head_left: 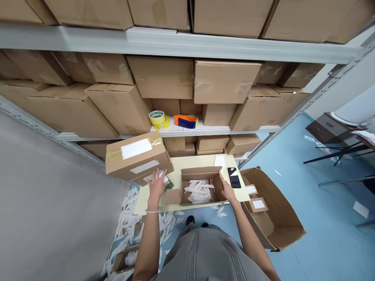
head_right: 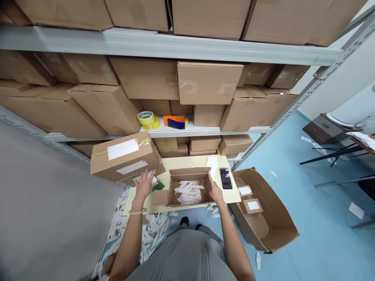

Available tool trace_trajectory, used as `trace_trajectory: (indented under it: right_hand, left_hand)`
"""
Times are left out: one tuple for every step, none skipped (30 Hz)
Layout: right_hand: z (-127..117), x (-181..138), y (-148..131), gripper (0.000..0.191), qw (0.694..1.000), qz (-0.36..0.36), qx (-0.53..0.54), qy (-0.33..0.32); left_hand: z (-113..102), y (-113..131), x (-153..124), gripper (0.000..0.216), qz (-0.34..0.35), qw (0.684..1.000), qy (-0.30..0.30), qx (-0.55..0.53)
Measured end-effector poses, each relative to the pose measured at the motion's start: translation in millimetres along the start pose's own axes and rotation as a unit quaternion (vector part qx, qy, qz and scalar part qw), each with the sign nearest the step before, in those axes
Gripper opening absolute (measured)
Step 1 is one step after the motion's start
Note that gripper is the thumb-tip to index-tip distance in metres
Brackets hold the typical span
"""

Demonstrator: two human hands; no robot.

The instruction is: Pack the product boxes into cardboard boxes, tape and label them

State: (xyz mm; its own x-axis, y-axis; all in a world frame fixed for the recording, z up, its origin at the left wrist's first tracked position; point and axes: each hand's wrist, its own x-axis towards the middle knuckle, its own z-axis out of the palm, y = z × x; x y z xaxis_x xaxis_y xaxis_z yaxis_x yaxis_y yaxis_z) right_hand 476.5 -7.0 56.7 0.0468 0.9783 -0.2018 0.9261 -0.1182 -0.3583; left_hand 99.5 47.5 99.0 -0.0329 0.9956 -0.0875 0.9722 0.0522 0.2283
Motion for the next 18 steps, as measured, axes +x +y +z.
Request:
trace_trajectory:
  right_hand:
    - [-1.7, 5.9, -1.8, 0.094, 1.0, 0.004, -0.001, -0.006]
    - [-3.9, 11.4, -3.4, 0.093, 1.0, 0.007, -0.002, -0.013]
    - [-6.3, 16.3, -4.6, 0.092, 1.0, 0.01, -0.005, -0.021]
    - [-8.9, 20.6, -5.5, 0.092, 1.0, 0.012, -0.009, -0.028]
    - [-11.3, 24.4, -6.0, 0.091, 0.999, 0.013, -0.014, -0.034]
    - [-13.5, 27.5, -6.2, 0.091, 0.999, 0.014, -0.019, -0.041]
    - [-15.3, 30.2, -6.1, 0.091, 0.999, 0.015, -0.024, -0.046]
    - [-16.8, 32.4, -5.8, 0.091, 0.998, 0.016, -0.03, -0.052]
    - [-17.9, 34.1, -5.4, 0.091, 0.998, 0.016, -0.036, -0.056]
    - [-18.8, 35.6, -4.9, 0.091, 0.997, 0.015, -0.042, -0.061]
    - [-19.5, 36.7, -4.4, 0.091, 0.997, 0.011, -0.047, -0.064]
    - [-20.0, 37.6, -3.9, 0.091, 0.996, 0.005, -0.053, -0.065]
    - [-20.5, 38.3, -3.4, 0.091, 0.996, -0.002, -0.06, -0.066]
    - [-20.8, 38.9, -3.0, 0.092, 0.996, -0.009, -0.065, -0.067]
    - [-21.2, 39.4, -2.7, 0.092, 0.995, -0.015, -0.069, -0.067]
    - [-21.4, 39.8, -2.5, 0.093, 0.995, -0.019, -0.073, -0.068]
    - [-21.6, 40.0, -2.5, 0.093, 0.995, -0.022, -0.075, -0.069]
    - [-21.7, 40.1, -2.7, 0.094, 0.995, -0.023, -0.076, -0.068]
  left_hand:
    - [2.8, 0.3, 8.1, 0.057, -0.002, 1.0, -0.018, 0.005]
    - [5.6, -0.3, 14.3, 0.059, -0.001, 0.999, -0.039, 0.006]
    - [8.2, -1.4, 18.8, 0.06, 0.0, 0.998, -0.06, 0.004]
    - [10.5, -2.9, 22.0, 0.062, 0.0, 0.997, -0.08, 0.001]
    - [12.3, -4.4, 24.0, 0.064, 0.002, 0.996, -0.094, -0.002]
    - [13.4, -5.7, 25.0, 0.065, 0.003, 0.995, -0.101, -0.006]
    - [14.0, -6.7, 25.5, 0.066, 0.003, 0.995, -0.104, -0.009]
    - [14.1, -7.3, 25.5, 0.065, 0.003, 0.995, -0.104, -0.012]
    - [13.8, -7.5, 25.4, 0.065, 0.002, 0.995, -0.102, -0.014]
    - [13.3, -7.4, 25.3, 0.063, 0.001, 0.995, -0.101, -0.017]
    - [12.7, -7.1, 25.2, 0.061, -0.001, 0.995, -0.099, -0.02]
    - [12.1, -6.7, 25.2, 0.06, -0.004, 0.995, -0.097, -0.022]
    - [11.6, -6.3, 25.4, 0.058, -0.006, 0.995, -0.097, -0.023]
    - [11.2, -5.9, 25.6, 0.056, -0.008, 0.995, -0.096, -0.023]
    - [11.0, -5.5, 25.9, 0.054, -0.009, 0.995, -0.096, -0.022]
    - [10.9, -5.3, 26.0, 0.052, -0.01, 0.995, -0.095, -0.02]
    - [10.8, -5.3, 26.1, 0.051, -0.011, 0.995, -0.093, -0.018]
    - [10.7, -5.4, 26.0, 0.049, -0.01, 0.996, -0.09, -0.018]
